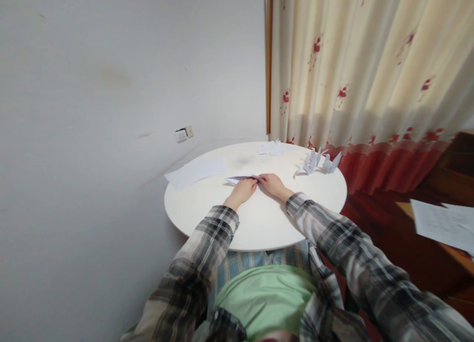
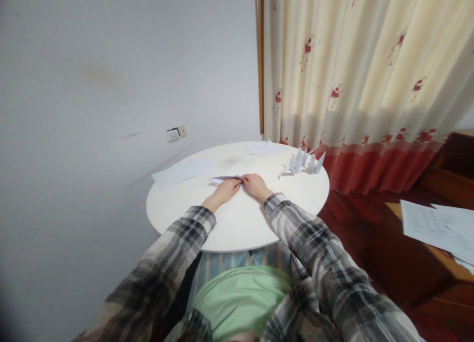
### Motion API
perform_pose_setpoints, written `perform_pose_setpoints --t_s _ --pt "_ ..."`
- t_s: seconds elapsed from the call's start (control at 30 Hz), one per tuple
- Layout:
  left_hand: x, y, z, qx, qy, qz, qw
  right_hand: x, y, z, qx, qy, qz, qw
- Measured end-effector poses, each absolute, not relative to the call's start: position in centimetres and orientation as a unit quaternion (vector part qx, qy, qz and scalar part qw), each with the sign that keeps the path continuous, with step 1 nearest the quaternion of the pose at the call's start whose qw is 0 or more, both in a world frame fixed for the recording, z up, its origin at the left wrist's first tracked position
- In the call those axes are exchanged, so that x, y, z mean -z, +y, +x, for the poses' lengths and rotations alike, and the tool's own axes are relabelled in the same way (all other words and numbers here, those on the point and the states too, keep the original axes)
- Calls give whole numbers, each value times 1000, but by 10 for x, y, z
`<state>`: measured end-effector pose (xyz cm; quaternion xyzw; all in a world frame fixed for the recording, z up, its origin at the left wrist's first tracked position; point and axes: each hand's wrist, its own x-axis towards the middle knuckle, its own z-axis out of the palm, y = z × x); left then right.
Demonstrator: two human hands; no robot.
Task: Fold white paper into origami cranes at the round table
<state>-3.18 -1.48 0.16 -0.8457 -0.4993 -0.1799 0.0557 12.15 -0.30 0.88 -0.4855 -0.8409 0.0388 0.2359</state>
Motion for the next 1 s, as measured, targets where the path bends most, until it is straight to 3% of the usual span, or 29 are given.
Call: perform_pose_setpoints --t_s 1.0 --pt "8 -2 -32 187 -540 -820 16 -4 2 119 -54 -863 -399 305"
